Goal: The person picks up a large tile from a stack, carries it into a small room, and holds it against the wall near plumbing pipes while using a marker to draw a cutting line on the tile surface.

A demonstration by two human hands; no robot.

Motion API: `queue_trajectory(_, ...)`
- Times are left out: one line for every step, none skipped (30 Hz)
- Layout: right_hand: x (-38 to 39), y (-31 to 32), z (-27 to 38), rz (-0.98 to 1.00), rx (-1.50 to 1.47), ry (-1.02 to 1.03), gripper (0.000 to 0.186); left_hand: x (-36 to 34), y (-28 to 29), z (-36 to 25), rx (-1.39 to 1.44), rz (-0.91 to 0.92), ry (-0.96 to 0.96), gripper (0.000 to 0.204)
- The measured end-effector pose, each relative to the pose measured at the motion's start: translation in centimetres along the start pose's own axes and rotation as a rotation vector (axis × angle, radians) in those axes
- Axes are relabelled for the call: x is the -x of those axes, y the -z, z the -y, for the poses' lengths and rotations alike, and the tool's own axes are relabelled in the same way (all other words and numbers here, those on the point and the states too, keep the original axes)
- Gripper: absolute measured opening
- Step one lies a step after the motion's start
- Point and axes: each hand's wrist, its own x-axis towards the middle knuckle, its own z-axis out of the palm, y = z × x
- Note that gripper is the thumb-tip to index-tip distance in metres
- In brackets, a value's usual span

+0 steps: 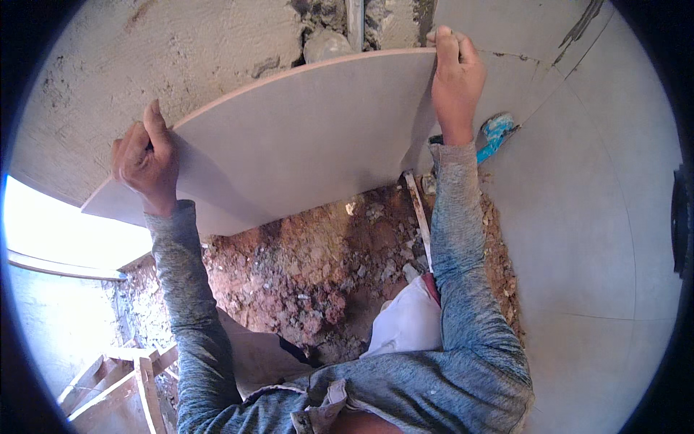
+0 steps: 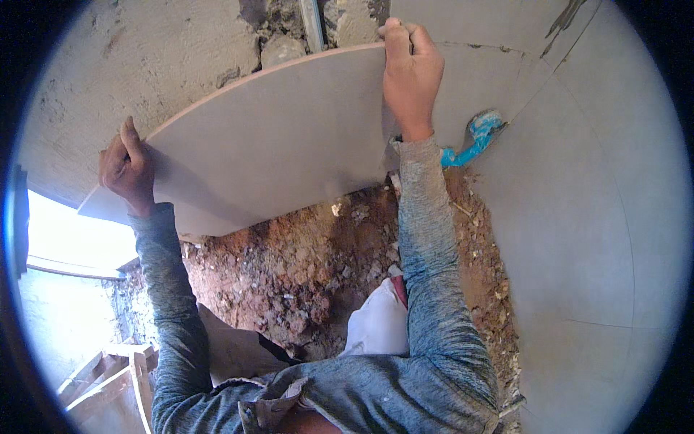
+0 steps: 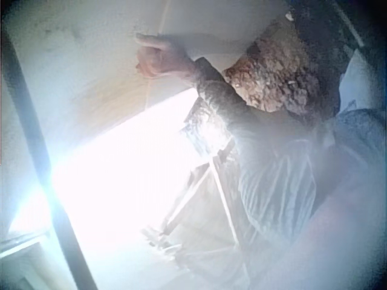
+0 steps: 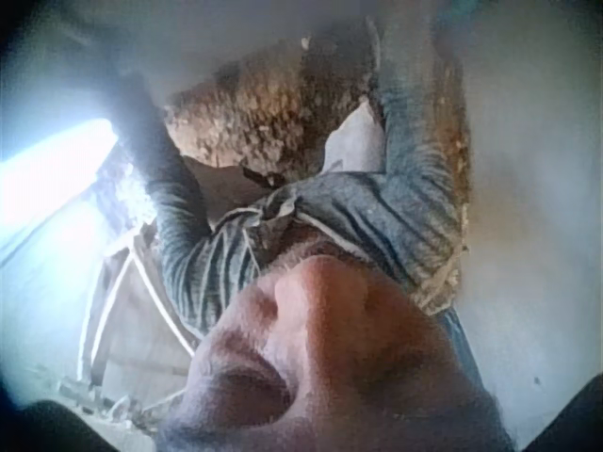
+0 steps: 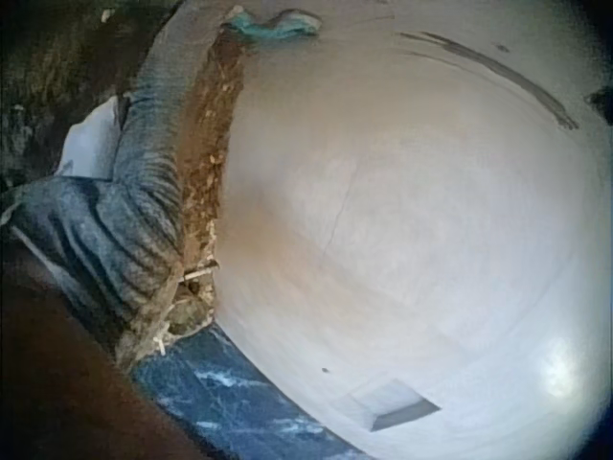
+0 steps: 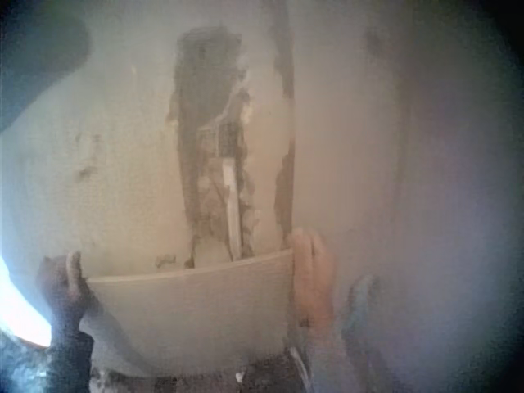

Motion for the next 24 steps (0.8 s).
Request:
queue_trajectory(0.0, 0.1, 0.0, 0.000, 0.012, -0.013, 0.031, 0.1, 0.1, 0.2, -0.002, 0.005, 0.001, 0.031)
queue_trajectory(0.0, 0.1, -0.2, 0.002, 0.022, -0.026, 0.032, 0.2, 0.1, 0.4, -0.006, 0.009, 0.003, 0.030)
queue_trajectory(0.0, 0.1, -0.4, 0.005, 0.033, -0.038, 0.033, 0.1, -0.1, 0.4, 0.003, -0.012, -0.015, 0.029)
queue_trajectory(0.0, 0.2, -0.7, -0.001, 0.032, -0.017, 0.033, 0.0, -0.3, 0.2, 0.012, -0.033, -0.033, 0.028)
queue_trajectory(-0.1, 0.1, -1.1, -0.005, 0.023, 0.005, 0.033, -0.1, -0.3, 0.3, 0.014, -0.056, -0.054, 0.027)
queue_trajectory(0.0, 0.0, -1.3, -0.009, 0.014, 0.027, 0.033, 0.0, -0.2, 0.3, 0.012, -0.042, -0.043, 0.025)
queue_trajectory(0.2, -0.1, -1.4, -0.012, 0.076, -0.046, 0.034, 0.0, -0.1, 0.3, 0.011, -0.027, -0.031, 0.023)
queue_trajectory(0.2, -0.1, -1.2, -0.016, 0.140, -0.114, 0.035, 0.0, -0.1, 0.4, 0.015, -0.017, -0.020, 0.020)
queue_trajectory(0.2, -0.2, -1.0, -0.021, 0.205, -0.181, 0.037, 0.1, -0.1, 0.5, 0.003, -0.008, -0.014, 0.019)
queue_trajectory(0.2, -0.2, -0.7, -0.005, 0.206, -0.222, 0.038, 0.2, 0.0, 0.6, -0.008, 0.002, -0.007, 0.017)
queue_trajectory(0.1, -0.1, -0.3, 0.007, 0.208, -0.261, 0.039, 0.2, -0.1, 0.6, -0.018, 0.009, -0.002, 0.015)
queue_trajectory(0.1, 0.0, -0.1, 0.020, 0.210, -0.300, 0.040, 0.1, -0.1, 0.7, -0.016, 0.004, -0.013, 0.016)
queue_trajectory(0.1, 0.0, -0.4, 0.021, 0.216, -0.256, 0.040, 0.0, -0.1, 0.7, -0.014, -0.001, -0.024, 0.016)
queue_trajectory(-0.1, 0.1, -0.6, 0.023, 0.221, -0.210, 0.041, 0.0, -0.1, 0.7, -0.012, -0.006, -0.034, 0.017)
queue_trajectory(-0.2, 0.0, -0.7, 0.025, 0.226, -0.164, 0.041, 0.0, -0.3, 0.8, 0.005, -0.033, -0.046, 0.018)
queue_trajectory(0.1, -0.6, -0.8, -0.094, 0.335, -0.222, 0.042, 0.0, -0.5, 0.9, 0.022, -0.059, -0.059, 0.019)
queue_trajectory(0.6, -1.9, -0.5, -0.214, 0.445, -0.278, 0.042, 0.1, -0.7, 0.9, 0.040, -0.086, -0.070, 0.020)
queue_trajectory(0.7, -1.9, -0.2, -0.208, 0.440, -0.311, 0.043, 0.1, -0.6, 0.9, 0.030, -0.064, -0.062, 0.021)
queue_trajectory(0.7, -1.9, 0.1, -0.202, 0.435, -0.344, 0.044, 0.1, -0.5, 0.8, 0.020, -0.043, -0.054, 0.022)
queue_trajectory(0.5, -1.0, 0.8, -0.060, 0.308, -0.356, 0.045, 0.1, -0.2, 1.0, 0.000, -0.019, -0.045, 0.023)
queue_trajectory(0.4, -0.3, 1.4, 0.074, 0.184, -0.364, 0.046, 0.1, -0.2, 0.9, 0.008, -0.033, -0.044, 0.023)
queue_trajectory(0.4, -0.3, 1.8, 0.073, 0.196, -0.357, 0.046, 0.1, -0.2, 0.7, 0.015, -0.047, -0.044, 0.022)
queue_trajectory(0.4, -0.2, 2.0, 0.068, 0.209, -0.350, 0.046, 0.1, -0.3, 0.6, 0.026, -0.062, -0.044, 0.022)
queue_trajectory(0.4, -0.1, 2.1, 0.064, 0.222, -0.343, 0.046, 0.0, -0.3, 0.6, 0.026, -0.056, -0.044, 0.022)
